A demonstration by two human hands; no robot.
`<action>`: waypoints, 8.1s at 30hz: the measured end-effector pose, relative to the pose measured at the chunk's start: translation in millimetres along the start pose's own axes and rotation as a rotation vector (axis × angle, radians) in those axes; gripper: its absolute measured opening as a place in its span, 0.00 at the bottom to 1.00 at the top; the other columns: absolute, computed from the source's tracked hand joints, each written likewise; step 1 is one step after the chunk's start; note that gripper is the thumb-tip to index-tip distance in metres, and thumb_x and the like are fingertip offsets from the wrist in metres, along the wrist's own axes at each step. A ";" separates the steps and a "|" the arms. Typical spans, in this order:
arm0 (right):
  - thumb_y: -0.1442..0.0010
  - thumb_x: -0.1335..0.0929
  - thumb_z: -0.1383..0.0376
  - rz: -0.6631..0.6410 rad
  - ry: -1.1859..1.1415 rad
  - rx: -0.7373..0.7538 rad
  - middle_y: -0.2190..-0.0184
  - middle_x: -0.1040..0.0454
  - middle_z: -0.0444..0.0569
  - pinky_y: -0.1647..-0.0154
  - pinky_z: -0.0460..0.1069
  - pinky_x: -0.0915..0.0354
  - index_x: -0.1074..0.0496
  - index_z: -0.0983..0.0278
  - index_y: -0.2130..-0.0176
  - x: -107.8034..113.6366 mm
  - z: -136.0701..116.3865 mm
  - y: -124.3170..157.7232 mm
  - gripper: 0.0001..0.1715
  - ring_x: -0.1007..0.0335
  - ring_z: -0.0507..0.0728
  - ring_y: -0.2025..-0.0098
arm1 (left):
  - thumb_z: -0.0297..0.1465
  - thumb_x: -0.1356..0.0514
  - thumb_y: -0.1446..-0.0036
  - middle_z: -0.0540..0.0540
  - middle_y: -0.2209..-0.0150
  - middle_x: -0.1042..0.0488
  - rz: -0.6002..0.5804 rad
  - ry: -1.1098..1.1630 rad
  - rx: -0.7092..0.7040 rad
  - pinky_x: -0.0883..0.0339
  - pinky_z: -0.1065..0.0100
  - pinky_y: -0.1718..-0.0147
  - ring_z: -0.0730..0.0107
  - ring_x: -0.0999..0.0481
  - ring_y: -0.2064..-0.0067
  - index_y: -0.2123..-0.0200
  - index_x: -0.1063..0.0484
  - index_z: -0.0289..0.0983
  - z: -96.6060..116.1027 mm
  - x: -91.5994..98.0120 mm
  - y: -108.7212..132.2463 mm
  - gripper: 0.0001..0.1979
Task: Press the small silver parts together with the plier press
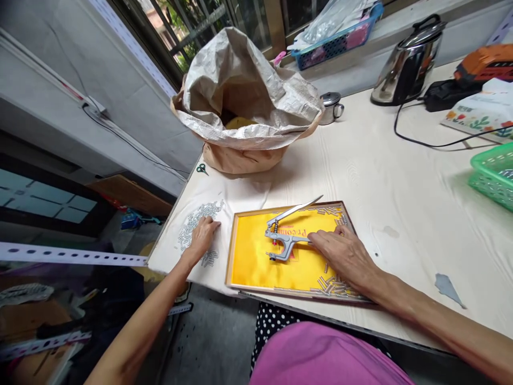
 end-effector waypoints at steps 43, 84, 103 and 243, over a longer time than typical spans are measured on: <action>0.32 0.43 0.72 -0.041 0.126 0.133 0.71 0.27 0.44 0.54 0.55 0.52 0.33 0.63 0.61 -8.1 -20.6 -35.0 0.13 0.41 0.53 0.71 | 0.36 0.26 0.56 0.47 0.80 0.24 -0.354 1.601 0.390 0.31 0.75 0.78 0.76 0.27 0.79 0.73 0.25 0.31 124.8 -3.5 41.6 0.16; 0.31 0.46 0.72 -0.048 0.223 -0.002 0.71 0.27 0.44 0.55 0.55 0.56 0.30 0.62 0.58 -15.6 -2.8 -47.3 0.18 0.42 0.53 0.71 | 0.37 0.25 0.56 0.47 0.81 0.24 -0.582 1.438 0.235 0.28 0.74 0.75 0.76 0.26 0.80 0.72 0.25 0.30 123.6 7.1 0.2 0.18; 0.29 0.42 0.61 -0.222 0.223 -0.113 0.55 0.26 0.54 0.57 0.56 0.49 0.27 0.62 0.58 -13.6 1.2 -57.0 0.16 0.34 0.61 0.59 | 0.35 0.26 0.55 0.51 0.85 0.28 -0.574 1.381 0.303 0.29 0.73 0.77 0.78 0.31 0.83 0.73 0.24 0.30 127.3 9.0 -3.7 0.15; 0.32 0.47 0.72 -0.187 0.078 0.123 0.68 0.29 0.47 0.58 0.55 0.54 0.35 0.62 0.60 -52.4 -14.9 -68.9 0.15 0.41 0.56 0.69 | 0.41 0.27 0.60 0.48 0.74 0.25 -0.038 1.597 0.328 0.31 0.70 0.75 0.73 0.29 0.76 0.67 0.24 0.32 89.7 8.2 46.8 0.20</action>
Point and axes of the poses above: each hand's wrist, its own y-axis away from the middle knuckle, its own x-axis out of the back of the hand, z = x × y, the point moved 3 cm from there along -y, towards the middle knuckle
